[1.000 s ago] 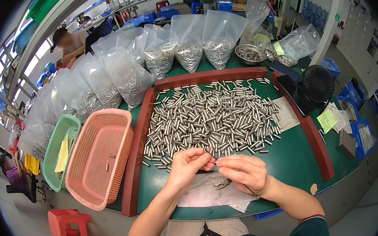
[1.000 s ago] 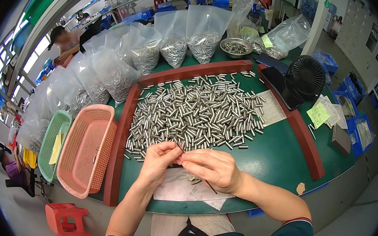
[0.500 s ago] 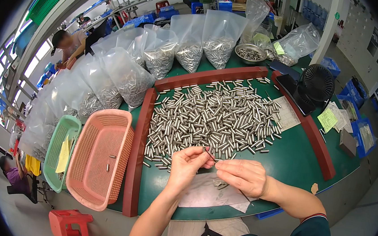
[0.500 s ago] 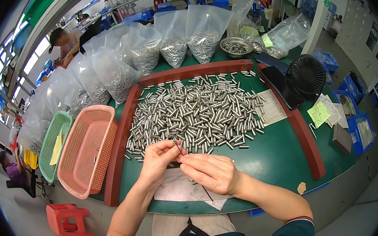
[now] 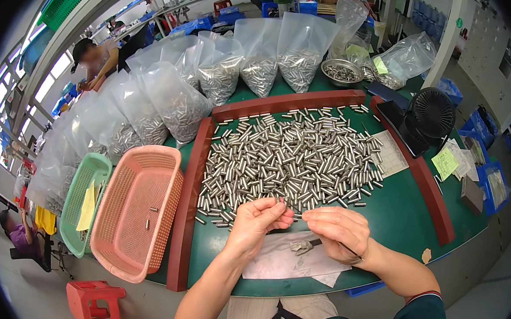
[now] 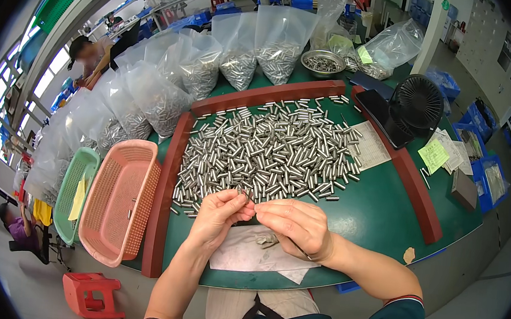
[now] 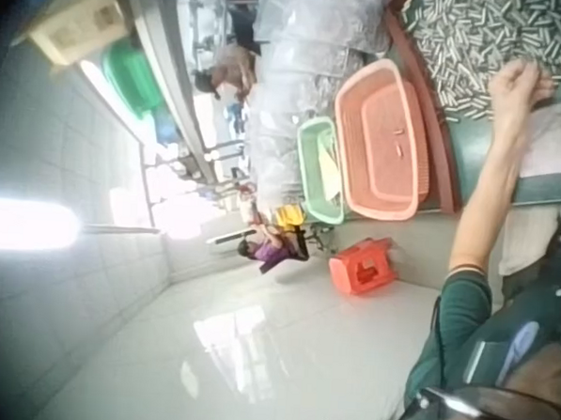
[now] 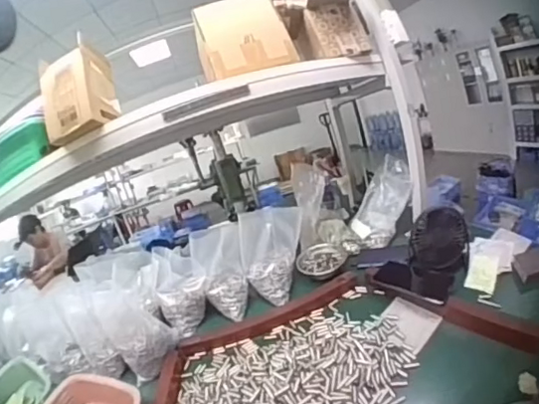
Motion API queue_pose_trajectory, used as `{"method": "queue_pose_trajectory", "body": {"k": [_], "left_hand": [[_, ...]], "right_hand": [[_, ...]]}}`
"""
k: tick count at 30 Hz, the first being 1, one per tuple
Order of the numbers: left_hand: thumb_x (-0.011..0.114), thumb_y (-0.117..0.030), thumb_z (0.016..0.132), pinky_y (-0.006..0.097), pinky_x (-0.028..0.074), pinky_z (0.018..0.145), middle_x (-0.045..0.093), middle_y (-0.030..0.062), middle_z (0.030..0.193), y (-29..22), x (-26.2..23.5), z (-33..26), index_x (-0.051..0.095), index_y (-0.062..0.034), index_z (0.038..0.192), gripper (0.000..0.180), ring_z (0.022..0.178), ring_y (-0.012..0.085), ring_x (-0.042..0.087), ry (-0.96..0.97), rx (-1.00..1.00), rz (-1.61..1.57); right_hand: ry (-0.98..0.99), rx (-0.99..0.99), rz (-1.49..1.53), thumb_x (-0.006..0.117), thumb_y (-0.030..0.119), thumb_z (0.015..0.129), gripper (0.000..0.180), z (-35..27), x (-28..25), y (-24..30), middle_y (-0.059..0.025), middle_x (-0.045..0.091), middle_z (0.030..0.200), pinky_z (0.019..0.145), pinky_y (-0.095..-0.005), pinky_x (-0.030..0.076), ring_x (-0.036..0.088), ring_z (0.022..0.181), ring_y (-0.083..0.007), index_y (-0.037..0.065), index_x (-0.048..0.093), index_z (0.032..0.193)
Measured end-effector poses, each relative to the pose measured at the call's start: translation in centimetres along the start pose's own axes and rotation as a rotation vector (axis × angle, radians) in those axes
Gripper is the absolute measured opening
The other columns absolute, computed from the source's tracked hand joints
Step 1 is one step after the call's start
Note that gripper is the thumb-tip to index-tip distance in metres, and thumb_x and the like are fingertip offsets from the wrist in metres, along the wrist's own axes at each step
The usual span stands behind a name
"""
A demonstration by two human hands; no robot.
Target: Manually inspecting small metal pins or cylinders on a workbench and sorting them into bins.
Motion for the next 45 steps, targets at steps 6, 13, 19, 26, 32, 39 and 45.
{"method": "queue_pose_trajectory", "body": {"k": [6,13,19,26,32,39,45], "left_hand": [[0.059,-0.008,0.092,0.024,0.055,0.069,0.068,0.0106,0.084,0.2,0.2,-0.1,0.064,0.003,0.096,0.013,0.071,0.013,0.066,0.012,0.037,0.021],[0.061,-0.003,0.089,0.025,0.056,0.068,0.068,0.0135,0.086,0.5,0.7,-0.3,0.062,0.0067,0.1,0.015,0.074,0.0155,0.067,-0.028,0.169,0.162],[0.059,-0.003,0.09,0.024,0.055,0.068,0.068,0.0122,0.085,0.3,0.8,-0.3,0.063,0.0042,0.098,0.011,0.073,0.0142,0.065,-0.093,0.202,0.158],[0.059,-0.01,0.092,0.024,0.056,0.069,0.068,0.0106,0.085,0.0,-0.3,0.1,0.063,0.0022,0.095,0.014,0.073,0.0135,0.066,-0.05,0.033,-0.029],[0.058,-0.012,0.092,0.025,0.056,0.072,0.068,0.0119,0.088,0.2,-0.4,0.2,0.063,0.0019,0.097,0.015,0.076,0.0149,0.067,-0.02,0.001,-0.059],[0.056,-0.012,0.093,0.026,0.056,0.073,0.068,0.0125,0.09,0.1,-0.3,0.0,0.063,0.0016,0.099,0.016,0.078,0.0158,0.067,0.002,-0.003,-0.052],[0.056,-0.016,0.094,0.027,0.055,0.074,0.068,0.0126,0.092,0.0,0.2,-0.2,0.063,0.0018,0.097,0.019,0.079,0.0159,0.066,0.055,-0.017,-0.058]], "right_hand": [[0.022,0.007,0.018,0.065,-0.009,0.069,0.026,-0.1,0.3,0.0,-0.0163,0.067,0.09,0.067,-0.0337,0.057,0.067,0.078,-0.0282,-0.004,0.062,0.095],[0.106,-0.021,-0.047,0.067,-0.003,0.068,0.024,0.1,0.3,0.0,-0.014,0.066,0.091,0.066,-0.0327,0.057,0.067,0.08,-0.026,-0.003,0.065,0.093],[0.071,-0.127,0.001,0.069,-0.001,0.067,0.025,0.1,0.1,0.5,-0.0137,0.065,0.09,0.061,-0.0302,0.057,0.067,0.075,-0.0249,0.0,0.066,0.092],[0.023,-0.038,-0.057,0.069,-0.004,0.067,0.026,-0.1,-0.2,0.2,-0.0121,0.066,0.086,0.061,-0.0307,0.056,0.066,0.072,-0.0247,0.0,0.066,0.092],[-0.013,-0.004,-0.081,0.069,-0.006,0.067,0.026,-0.1,-0.1,0.0,-0.0121,0.066,0.085,0.058,-0.0311,0.055,0.066,0.07,-0.0245,-0.001,0.066,0.092],[0.021,0.02,-0.082,0.068,-0.007,0.066,0.027,-0.3,0.1,-0.1,-0.012,0.065,0.084,0.058,-0.0308,0.055,0.066,0.07,-0.0248,0.0,0.065,0.092],[0.017,0.017,-0.062,0.068,-0.006,0.067,0.025,-0.1,0.1,0.1,-0.0121,0.065,0.084,0.059,-0.0307,0.055,0.067,0.07,-0.0249,-0.001,0.065,0.091]]}}
Point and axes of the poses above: each hand's wrist, its own z-axis towards the middle knuckle, its own x-axis out of the palm, y = z × x, the point moved 1 cm from there along z, towards the middle knuckle
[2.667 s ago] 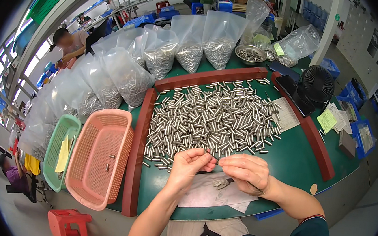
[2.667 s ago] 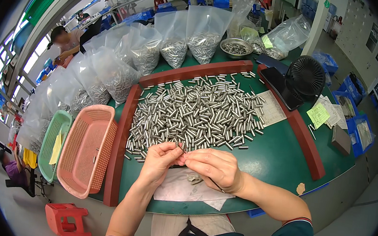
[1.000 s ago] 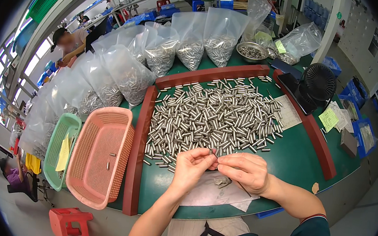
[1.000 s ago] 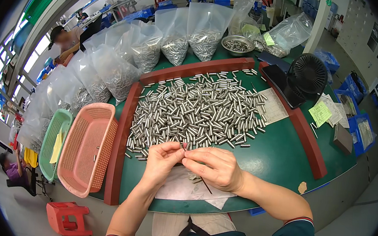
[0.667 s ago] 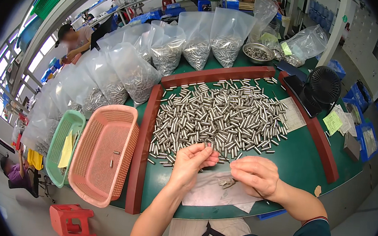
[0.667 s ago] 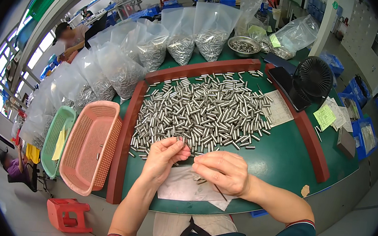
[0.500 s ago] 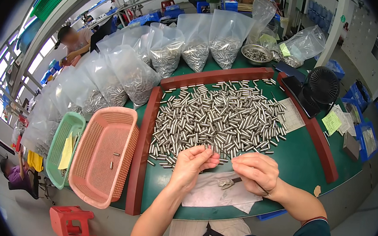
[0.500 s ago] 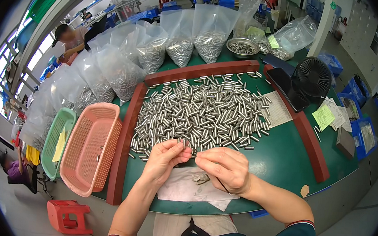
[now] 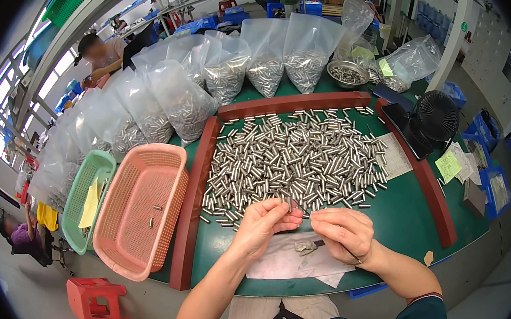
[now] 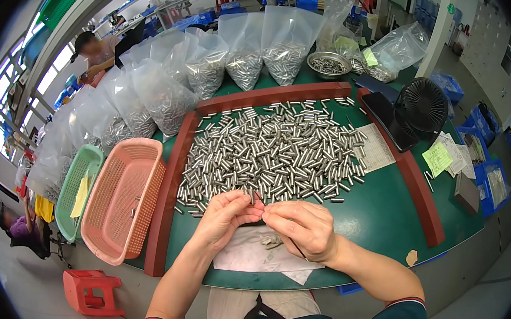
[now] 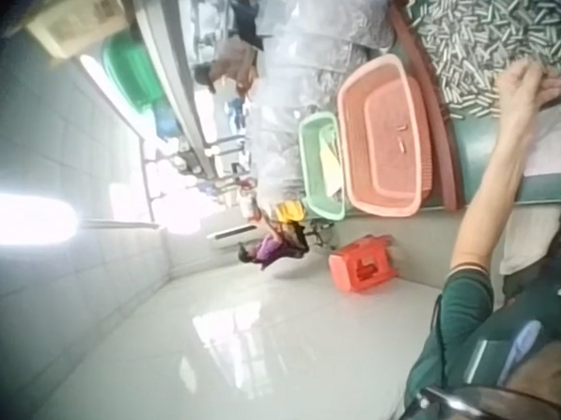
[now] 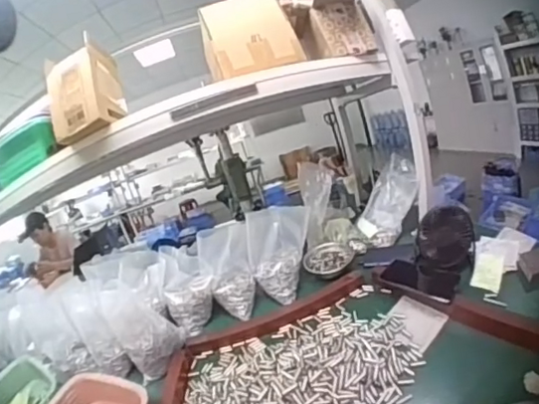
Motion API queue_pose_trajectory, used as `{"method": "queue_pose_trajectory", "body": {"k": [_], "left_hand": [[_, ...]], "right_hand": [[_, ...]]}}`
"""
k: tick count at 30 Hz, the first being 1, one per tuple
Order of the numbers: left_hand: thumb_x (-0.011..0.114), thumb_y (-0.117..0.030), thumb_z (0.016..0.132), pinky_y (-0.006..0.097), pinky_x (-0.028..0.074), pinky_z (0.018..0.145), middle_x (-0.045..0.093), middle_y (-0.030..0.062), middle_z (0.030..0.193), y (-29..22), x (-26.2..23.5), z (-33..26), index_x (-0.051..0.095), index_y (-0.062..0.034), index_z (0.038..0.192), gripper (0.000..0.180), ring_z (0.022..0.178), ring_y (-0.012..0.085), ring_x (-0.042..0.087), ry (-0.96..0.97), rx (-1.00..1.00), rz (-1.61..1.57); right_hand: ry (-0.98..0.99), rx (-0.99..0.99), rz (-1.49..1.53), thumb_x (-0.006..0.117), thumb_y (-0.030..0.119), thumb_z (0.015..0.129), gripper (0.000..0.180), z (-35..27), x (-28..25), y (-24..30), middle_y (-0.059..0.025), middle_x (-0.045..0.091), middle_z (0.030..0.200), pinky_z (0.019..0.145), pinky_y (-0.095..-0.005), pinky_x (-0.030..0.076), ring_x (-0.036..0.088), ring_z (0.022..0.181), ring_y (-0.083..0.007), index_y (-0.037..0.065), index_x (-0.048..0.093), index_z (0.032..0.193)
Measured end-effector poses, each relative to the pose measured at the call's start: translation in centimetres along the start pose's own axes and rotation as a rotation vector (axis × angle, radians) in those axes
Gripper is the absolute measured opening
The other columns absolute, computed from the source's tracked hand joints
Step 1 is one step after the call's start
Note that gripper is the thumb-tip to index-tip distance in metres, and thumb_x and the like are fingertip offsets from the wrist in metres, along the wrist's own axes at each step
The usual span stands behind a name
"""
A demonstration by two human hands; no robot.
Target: Manually inspecting small metal pins or cylinders on a workbench and sorting them into bins.
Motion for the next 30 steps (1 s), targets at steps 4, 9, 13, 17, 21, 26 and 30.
{"method": "queue_pose_trajectory", "body": {"k": [4,9,13,17,21,26,30], "left_hand": [[0.056,-0.013,0.094,0.027,0.055,0.077,0.067,0.0129,0.094,0.16,-0.25,0.15,0.062,0.0029,0.102,0.019,0.082,0.0162,0.066,0.006,-0.005,0.059],[0.055,-0.01,0.094,0.027,0.055,0.079,0.067,0.0135,0.095,0.06,-0.18,0.21,0.061,0.0038,0.104,0.019,0.083,0.0168,0.066,0.007,-0.014,0.052],[0.053,-0.011,0.095,0.028,0.055,0.079,0.067,0.0141,0.096,-0.12,-0.08,0.14,0.06,0.0038,0.105,0.019,0.084,0.0172,0.066,0.003,-0.033,0.045],[0.051,-0.012,0.096,0.028,0.055,0.079,0.067,0.0141,0.097,-0.18,-0.03,0.08,0.059,0.0037,0.106,0.02,0.084,0.0175,0.066,0.002,-0.035,0.043],[0.051,-0.012,0.096,0.029,0.055,0.079,0.067,0.0143,0.097,-0.16,-0.04,0.06,0.059,0.0038,0.106,0.02,0.085,0.0176,0.066,0.008,-0.035,0.046],[0.053,-0.012,0.095,0.028,0.055,0.079,0.067,0.0139,0.098,-0.17,0.03,0.05,0.06,0.0036,0.106,0.02,0.085,0.0171,0.066,0.008,-0.043,0.068],[0.054,-0.013,0.094,0.028,0.055,0.079,0.067,0.0137,0.098,-0.16,-0.09,0.03,0.06,0.0035,0.106,0.021,0.084,0.0165,0.066,0.02,-0.042,0.067]], "right_hand": [[0.004,-0.005,0.02,0.069,-0.006,0.068,0.024,-0.02,0.06,-0.05,-0.0122,0.066,0.085,0.059,-0.0307,0.055,0.067,0.07,-0.0247,-0.001,0.065,0.091],[-0.009,-0.006,0.018,0.068,-0.006,0.067,0.026,-0.12,0.04,-0.12,-0.0122,0.066,0.085,0.06,-0.0308,0.055,0.067,0.071,-0.025,0.0,0.065,0.093],[-0.012,0.004,0.013,0.068,-0.006,0.067,0.029,-0.2,0.01,-0.18,-0.012,0.066,0.085,0.06,-0.0311,0.056,0.067,0.071,-0.0251,0.0,0.065,0.094],[-0.017,0.002,0.01,0.068,-0.006,0.067,0.028,-0.1,-0.05,-0.08,-0.0118,0.066,0.085,0.06,-0.0311,0.056,0.067,0.071,-0.0251,0.001,0.065,0.094],[-0.023,0.003,0.008,0.068,-0.006,0.067,0.028,-0.07,-0.05,-0.05,-0.0118,0.066,0.085,0.06,-0.0312,0.056,0.067,0.071,-0.025,0.001,0.065,0.094],[-0.025,0.008,0.012,0.068,-0.006,0.066,0.028,-0.17,-0.09,-0.11,-0.0118,0.066,0.085,0.06,-0.0313,0.056,0.067,0.071,-0.025,0.0,0.065,0.094],[-0.027,0.006,0.01,0.068,-0.007,0.066,0.028,0.03,-0.15,-0.03,-0.0119,0.066,0.084,0.06,-0.0314,0.056,0.067,0.071,-0.0251,0.0,0.064,0.093]]}}
Point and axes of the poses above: each hand's wrist, its own z-axis towards the middle knuckle, its own x-axis out of the palm, y = z × x, the point moved 1 cm from there along z, towards the middle knuckle
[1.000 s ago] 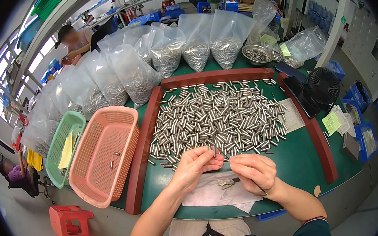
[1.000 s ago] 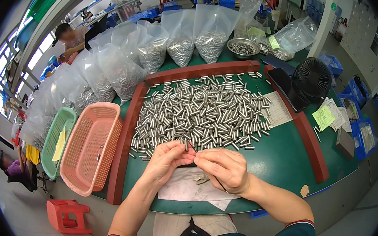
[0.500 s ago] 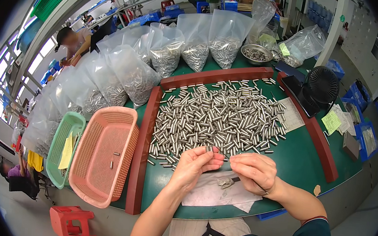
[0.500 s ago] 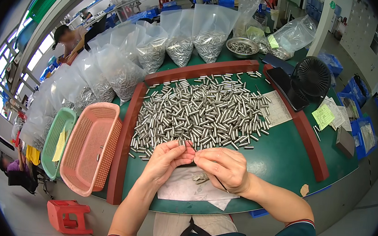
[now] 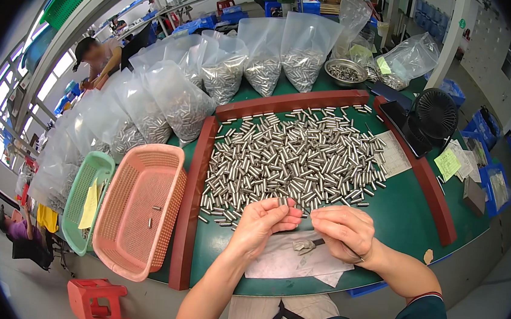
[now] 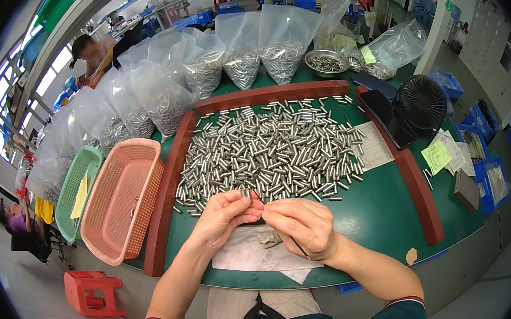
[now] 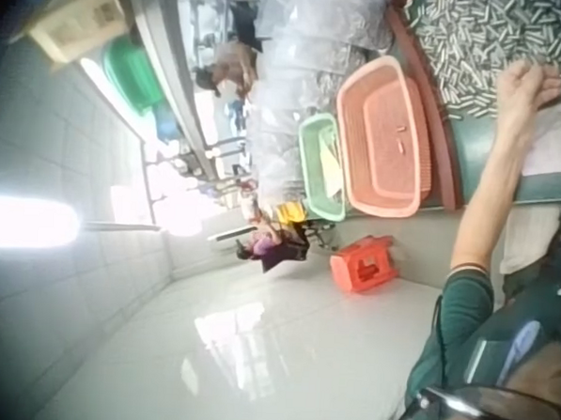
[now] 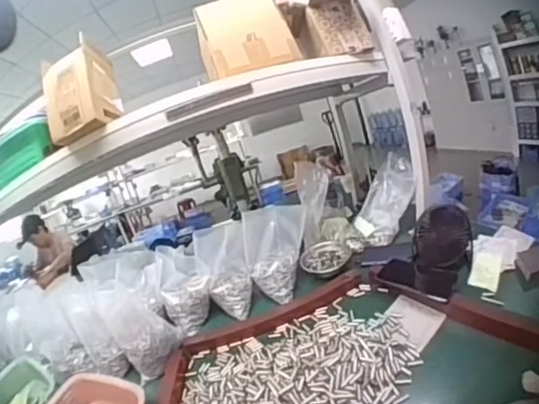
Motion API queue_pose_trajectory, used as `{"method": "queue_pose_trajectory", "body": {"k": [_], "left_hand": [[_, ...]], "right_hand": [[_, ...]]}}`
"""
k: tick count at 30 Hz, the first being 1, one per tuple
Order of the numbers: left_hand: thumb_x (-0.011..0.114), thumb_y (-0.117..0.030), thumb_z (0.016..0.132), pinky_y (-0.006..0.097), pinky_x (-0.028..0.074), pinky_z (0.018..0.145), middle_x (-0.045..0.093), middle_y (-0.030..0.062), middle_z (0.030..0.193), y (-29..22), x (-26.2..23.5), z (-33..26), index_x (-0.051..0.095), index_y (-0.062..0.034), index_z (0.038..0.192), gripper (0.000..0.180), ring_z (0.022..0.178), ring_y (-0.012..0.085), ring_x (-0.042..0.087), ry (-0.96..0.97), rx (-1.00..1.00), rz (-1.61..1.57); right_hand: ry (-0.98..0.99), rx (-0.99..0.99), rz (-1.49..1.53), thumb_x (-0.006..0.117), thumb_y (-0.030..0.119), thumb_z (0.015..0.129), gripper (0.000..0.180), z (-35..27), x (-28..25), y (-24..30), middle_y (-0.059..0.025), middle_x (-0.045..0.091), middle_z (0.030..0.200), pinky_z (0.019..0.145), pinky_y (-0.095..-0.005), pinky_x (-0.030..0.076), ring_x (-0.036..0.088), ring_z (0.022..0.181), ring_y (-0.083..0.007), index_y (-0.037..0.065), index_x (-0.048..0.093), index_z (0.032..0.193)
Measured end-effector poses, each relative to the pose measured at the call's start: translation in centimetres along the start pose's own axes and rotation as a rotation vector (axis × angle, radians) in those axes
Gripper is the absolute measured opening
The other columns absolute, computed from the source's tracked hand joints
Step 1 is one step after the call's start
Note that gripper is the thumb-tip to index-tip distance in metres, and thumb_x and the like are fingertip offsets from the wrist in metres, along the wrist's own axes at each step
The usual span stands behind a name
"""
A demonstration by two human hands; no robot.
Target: Manually inspecting small metal pins or cylinders on a workbench and sorting them into bins.
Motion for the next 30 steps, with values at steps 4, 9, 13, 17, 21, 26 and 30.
{"method": "queue_pose_trajectory", "body": {"k": [4,9,13,17,21,26,30], "left_hand": [[0.059,-0.011,0.092,0.026,0.056,0.076,0.068,0.014,0.095,0.0,-0.07,0.05,0.06,0.0038,0.105,0.02,0.081,0.016,0.067,-0.016,-0.003,-0.018],[0.062,-0.009,0.09,0.025,0.056,0.074,0.068,0.0141,0.093,0.03,-0.2,0.1,0.06,0.004,0.103,0.019,0.08,0.0162,0.068,-0.041,-0.013,-0.032],[0.061,-0.011,0.091,0.026,0.056,0.074,0.068,0.015,0.095,0.18,-0.16,0.17,0.06,0.004,0.103,0.019,0.082,0.0173,0.068,-0.044,0.001,-0.029],[0.055,-0.021,0.095,0.028,0.056,0.076,0.068,0.0171,0.096,-0.01,-0.14,0.19,0.06,0.0045,0.105,0.028,0.084,0.0205,0.068,-0.047,-0.023,-0.128],[0.051,-0.025,0.097,0.032,0.056,0.079,0.067,0.0196,0.097,-0.09,-0.24,0.21,0.059,0.0061,0.106,0.033,0.086,0.0234,0.068,-0.058,-0.017,-0.115],[0.049,-0.02,0.096,0.033,0.056,0.08,0.067,0.021,0.097,-0.34,-0.05,0.06,0.058,0.0072,0.106,0.031,0.087,0.0247,0.068,-0.063,-0.019,-0.119],[0.048,-0.018,0.096,0.033,0.056,0.08,0.066,0.0218,0.098,-0.33,-0.03,0.07,0.057,0.0083,0.108,0.03,0.088,0.0254,0.068,-0.062,-0.013,-0.125]], "right_hand": [[-0.006,-0.002,-0.021,0.068,-0.007,0.065,0.028,-0.01,-0.14,-0.1,-0.0118,0.066,0.085,0.06,-0.031,0.055,0.067,0.072,-0.0251,0.0,0.064,0.092],[-0.039,-0.001,-0.06,0.068,-0.007,0.066,0.027,0.06,-0.28,-0.37,-0.0113,0.066,0.085,0.059,-0.0301,0.054,0.067,0.072,-0.0249,0.0,0.064,0.091],[-0.024,0.019,-0.052,0.068,-0.011,0.07,0.023,0.3,-0.67,-0.35,-0.0144,0.067,0.083,0.06,-0.0307,0.056,0.068,0.072,-0.0268,-0.002,0.063,0.091],[-0.027,0.018,-0.053,0.068,-0.012,0.07,0.023,0.26,-0.61,-0.58,-0.0147,0.067,0.083,0.061,-0.0308,0.056,0.068,0.072,-0.0267,-0.002,0.063,0.09],[-0.055,0.025,-0.068,0.068,-0.006,0.068,0.024,0.17,-0.53,-0.74,-0.0115,0.066,0.084,0.06,-0.0305,0.054,0.067,0.072,-0.0253,-0.001,0.064,0.091],[-0.056,0.027,-0.068,0.068,-0.007,0.068,0.024,0.16,-0.54,-0.75,-0.0118,0.066,0.084,0.06,-0.0304,0.054,0.067,0.072,-0.0255,-0.001,0.063,0.091],[-0.052,0.027,-0.071,0.067,-0.007,0.068,0.024,0.2,-0.59,-0.75,-0.0121,0.065,0.084,0.06,-0.0304,0.055,0.067,0.072,-0.0256,-0.001,0.063,0.091]]}}
Point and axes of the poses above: each hand's wrist, its own z-axis towards the middle knuckle, its own x-axis out of the palm, y = z × x, the point moved 1 cm from there along z, towards the middle knuckle
